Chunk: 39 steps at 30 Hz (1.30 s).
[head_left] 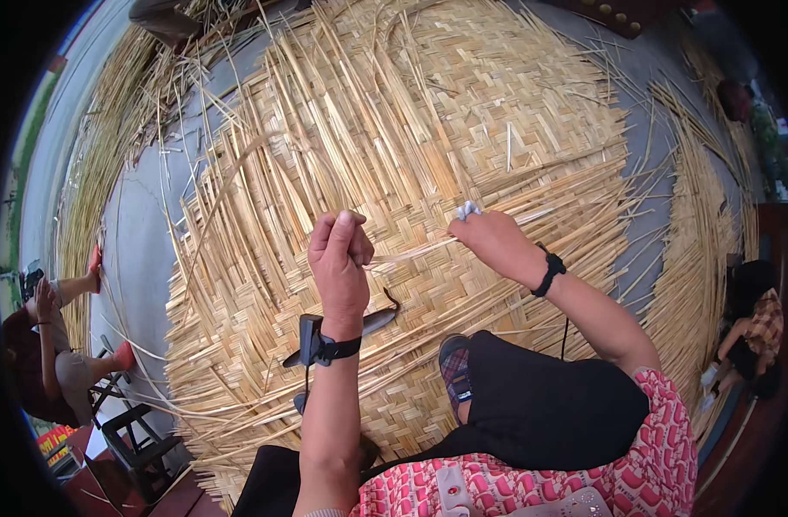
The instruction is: The recorder and other people are weaving bamboo strips into large mats on the floor of a workshop or courtyard.
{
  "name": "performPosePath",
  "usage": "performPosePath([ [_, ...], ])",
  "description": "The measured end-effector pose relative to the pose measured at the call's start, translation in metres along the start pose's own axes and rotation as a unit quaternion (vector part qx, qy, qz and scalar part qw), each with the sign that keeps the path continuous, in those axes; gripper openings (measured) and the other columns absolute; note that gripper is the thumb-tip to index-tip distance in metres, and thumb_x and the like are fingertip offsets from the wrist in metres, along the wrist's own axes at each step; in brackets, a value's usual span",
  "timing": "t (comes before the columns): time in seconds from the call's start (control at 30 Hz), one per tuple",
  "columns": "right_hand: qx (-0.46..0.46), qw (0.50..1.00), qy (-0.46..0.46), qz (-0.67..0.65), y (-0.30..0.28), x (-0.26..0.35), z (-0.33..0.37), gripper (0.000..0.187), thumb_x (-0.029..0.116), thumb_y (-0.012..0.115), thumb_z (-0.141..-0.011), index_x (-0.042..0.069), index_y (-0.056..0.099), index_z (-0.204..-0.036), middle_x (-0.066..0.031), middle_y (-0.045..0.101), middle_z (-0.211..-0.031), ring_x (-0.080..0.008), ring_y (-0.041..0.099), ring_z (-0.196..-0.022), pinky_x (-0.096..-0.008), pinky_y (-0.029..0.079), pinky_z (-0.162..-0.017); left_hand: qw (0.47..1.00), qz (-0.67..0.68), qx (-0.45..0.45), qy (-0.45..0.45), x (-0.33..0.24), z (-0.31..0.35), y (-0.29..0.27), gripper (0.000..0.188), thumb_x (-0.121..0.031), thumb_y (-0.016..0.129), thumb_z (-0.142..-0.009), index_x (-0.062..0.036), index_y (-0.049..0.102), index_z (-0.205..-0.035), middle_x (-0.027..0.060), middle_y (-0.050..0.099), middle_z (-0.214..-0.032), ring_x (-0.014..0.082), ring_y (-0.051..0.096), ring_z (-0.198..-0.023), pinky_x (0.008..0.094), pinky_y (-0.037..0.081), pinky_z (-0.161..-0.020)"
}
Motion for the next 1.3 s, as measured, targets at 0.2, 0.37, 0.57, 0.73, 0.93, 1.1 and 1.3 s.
performPosePath([
  [0.2, -0.187, 0.889, 0.204, -0.366, 0.002, -0.077, 0.010, 0.016, 0.012, 0.046, -0.101, 0.004, 0.059, -0.102, -0.0090, 0.061, -0.076, -0.0194, 0.065, -0.063, -0.0349, 0.052, -0.054, 0.947, -0.281, -0.016, -0.153, 0.006, -0.119, 0.006, 0.071, -0.053, 0.044, -0.102, 0.0027, 0.040, -0.145, 0.0247, 0.056, -0.131, 0.0327, 0.058, -0.121, 0.0388, 0.050, -0.098],
  [0.37, -0.296, 0.611, 0.297, -0.671, 0.018, -0.099, -0.051, 0.028, 0.022, 0.046, -0.101, -0.001, 0.059, -0.109, -0.0107, 0.063, -0.083, -0.0121, 0.064, -0.066, -0.0280, 0.052, -0.057, 0.860, -0.431, -0.037, -0.270, 0.077, -0.187, -0.033, 0.041, -0.017, 0.051, -0.098, 0.0021, 0.054, -0.134, 0.0126, 0.067, -0.101, 0.0226, 0.068, -0.083, 0.0352, 0.055, -0.064],
  [0.57, -0.228, 0.968, 0.085, -0.065, 0.035, -0.121, -0.147, 0.024, 0.019, 0.045, -0.100, -0.003, 0.056, -0.101, -0.0154, 0.062, -0.081, -0.0204, 0.066, -0.067, -0.0370, 0.052, -0.054, 0.949, -0.202, -0.103, -0.220, 0.098, -0.202, -0.028, 0.025, -0.009, 0.052, -0.087, -0.0008, 0.062, -0.109, 0.0039, 0.061, -0.096, 0.0192, 0.059, -0.088, 0.0356, 0.050, -0.082],
  [0.73, -0.100, 0.809, 0.303, -0.493, 0.030, -0.139, -0.169, 0.027, 0.023, 0.045, -0.103, 0.000, 0.056, -0.112, -0.0063, 0.064, -0.085, -0.0144, 0.064, -0.075, -0.0352, 0.053, -0.061, 0.935, -0.187, -0.132, -0.272, 0.063, -0.158, -0.003, 0.043, -0.010, 0.065, -0.084, -0.0027, 0.050, -0.124, 0.0052, 0.060, -0.110, 0.0159, 0.057, -0.104, 0.0358, 0.052, -0.085],
  [0.93, 0.095, 0.742, 0.295, -0.594, 0.010, -0.124, -0.169, 0.035, 0.025, 0.053, -0.100, 0.000, 0.057, -0.124, -0.0085, 0.068, -0.104, -0.0151, 0.066, -0.085, -0.0334, 0.055, -0.072, 0.910, -0.335, 0.081, -0.230, 0.081, -0.147, -0.003, 0.035, -0.010, 0.077, -0.082, 0.0038, 0.064, -0.110, 0.0068, 0.071, -0.093, 0.0152, 0.066, -0.083, 0.0313, 0.053, -0.077],
  [1.1, 0.047, 0.673, 0.217, -0.706, 0.001, -0.112, -0.158, 0.034, 0.025, 0.050, -0.102, -0.002, 0.058, -0.122, -0.0078, 0.068, -0.105, -0.0158, 0.066, -0.094, -0.0329, 0.056, -0.081, 0.900, -0.416, -0.006, -0.131, 0.092, -0.129, -0.002, 0.020, -0.005, 0.074, -0.085, 0.0033, 0.068, -0.101, 0.0083, 0.071, -0.088, 0.0121, 0.065, -0.085, 0.0281, 0.052, -0.077],
  [1.3, 0.009, 0.656, 0.174, -0.735, 0.000, -0.112, -0.155, 0.030, 0.016, 0.042, -0.105, 0.000, 0.053, -0.127, -0.0091, 0.066, -0.111, -0.0156, 0.065, -0.098, -0.0334, 0.056, -0.087, 0.955, 0.252, 0.110, -0.108, 0.071, -0.138, -0.008, 0.042, -0.040, 0.054, -0.102, -0.0006, 0.068, -0.098, 0.0136, 0.068, -0.094, 0.0194, 0.064, -0.092, 0.0301, 0.052, -0.083],
])
Point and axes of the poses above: each hand's wrist, its own z-axis away from the middle knuckle, its own y-axis out of the palm, x = y × z, the point moved 3 cm from there along -z, towards the middle knuckle
